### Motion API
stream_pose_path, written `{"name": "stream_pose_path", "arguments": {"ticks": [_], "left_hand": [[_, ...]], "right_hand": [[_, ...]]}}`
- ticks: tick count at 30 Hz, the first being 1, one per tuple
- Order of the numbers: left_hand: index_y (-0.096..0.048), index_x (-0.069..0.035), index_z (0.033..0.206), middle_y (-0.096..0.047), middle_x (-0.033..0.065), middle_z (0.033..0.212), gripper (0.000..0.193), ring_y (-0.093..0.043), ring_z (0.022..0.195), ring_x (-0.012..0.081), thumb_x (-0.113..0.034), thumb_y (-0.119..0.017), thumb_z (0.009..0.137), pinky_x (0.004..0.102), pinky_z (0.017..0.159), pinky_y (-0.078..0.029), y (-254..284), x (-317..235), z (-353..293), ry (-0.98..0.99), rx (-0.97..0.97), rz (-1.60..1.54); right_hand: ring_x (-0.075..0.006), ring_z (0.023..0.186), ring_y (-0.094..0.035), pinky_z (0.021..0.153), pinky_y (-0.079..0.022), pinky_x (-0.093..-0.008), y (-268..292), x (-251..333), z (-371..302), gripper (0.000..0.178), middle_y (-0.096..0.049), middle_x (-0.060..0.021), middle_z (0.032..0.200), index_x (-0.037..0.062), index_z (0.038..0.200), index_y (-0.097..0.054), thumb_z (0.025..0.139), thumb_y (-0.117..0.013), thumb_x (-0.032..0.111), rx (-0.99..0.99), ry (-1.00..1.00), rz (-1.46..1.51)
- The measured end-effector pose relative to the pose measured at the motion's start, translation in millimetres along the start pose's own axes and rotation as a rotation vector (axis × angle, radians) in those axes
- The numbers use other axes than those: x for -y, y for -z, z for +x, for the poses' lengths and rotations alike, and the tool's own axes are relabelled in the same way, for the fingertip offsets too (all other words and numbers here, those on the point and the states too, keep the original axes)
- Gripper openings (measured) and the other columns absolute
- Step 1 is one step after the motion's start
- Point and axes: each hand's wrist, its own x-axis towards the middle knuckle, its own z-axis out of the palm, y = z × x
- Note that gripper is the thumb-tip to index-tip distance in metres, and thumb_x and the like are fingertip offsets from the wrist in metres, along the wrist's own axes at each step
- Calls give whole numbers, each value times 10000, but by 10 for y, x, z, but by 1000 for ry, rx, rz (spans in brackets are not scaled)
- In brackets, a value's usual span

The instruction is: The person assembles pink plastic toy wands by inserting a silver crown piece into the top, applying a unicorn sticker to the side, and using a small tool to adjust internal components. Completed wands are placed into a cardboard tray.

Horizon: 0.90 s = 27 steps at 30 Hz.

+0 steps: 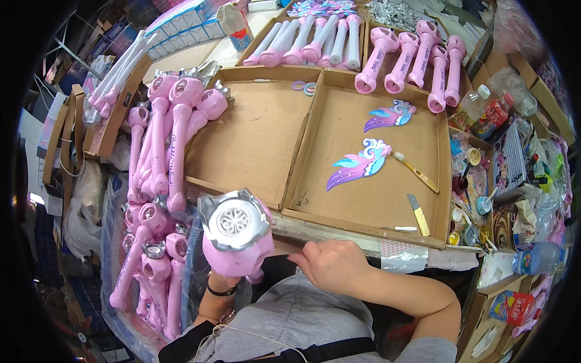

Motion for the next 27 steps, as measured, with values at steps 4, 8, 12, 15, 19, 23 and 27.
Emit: {"name": "stream_pose_path", "arguments": {"ticks": [4,8,12,15,19,23,27], "left_hand": [[-186,8,1381,-419,177,1331,1238,-451,1211,264,-420,-889,456,396,1040,-335,11,47,-5,36,170,-94],[-204,24,1401,-431,195,1337,1018,-463,1208,244,-222,-823,632,383,1033,-352,107,238,-158,514,29,-368],[-224,7,1403,-422,193,1345,774,-457,1216,242,-94,-692,795,381,1029,-357,234,490,-352,587,15,-518],[-251,9,1393,-412,192,1355,759,-449,1224,244,-107,-699,790,378,1037,-343,303,595,-431,548,86,-410],[-295,25,1369,-427,179,1344,709,-465,1202,231,-134,-690,802,366,1039,-337,247,508,-356,418,185,-240],[-444,67,1260,-574,132,1181,441,-558,1063,166,-246,-475,951,301,956,-420,89,187,-76,851,89,-969],[-493,84,1198,-610,121,1109,421,-581,1006,155,-251,-346,992,275,891,-456,24,-51,58,943,147,-1093]], "right_hand": [[-318,585,-604,528,-487,-393,13,-9,-62,318,-603,-153,643,31,781,-613,892,-528,317,309,-121,210],[-297,530,-560,542,-470,-397,-112,-15,-145,368,-570,-166,620,28,831,-638,944,-444,320,353,-196,658],[-109,425,-322,404,-302,-281,-176,-6,-221,479,-371,4,504,70,643,-483,963,-409,418,549,-545,1236],[-47,409,-145,361,-125,-217,-184,-17,-252,499,-234,74,487,168,570,-286,967,-371,458,771,-789,1670],[-48,386,-143,330,-129,-212,-242,-50,-290,511,-217,71,475,174,572,-263,969,-321,490,895,-844,1878],[-42,357,-161,297,-143,-199,-360,-87,-339,513,-217,68,458,179,573,-268,970,-282,504,977,-840,2045],[-45,336,-178,277,-159,-193,-479,-127,-358,506,-222,70,449,181,574,-282,972,-268,494,1083,-771,2207]]}}
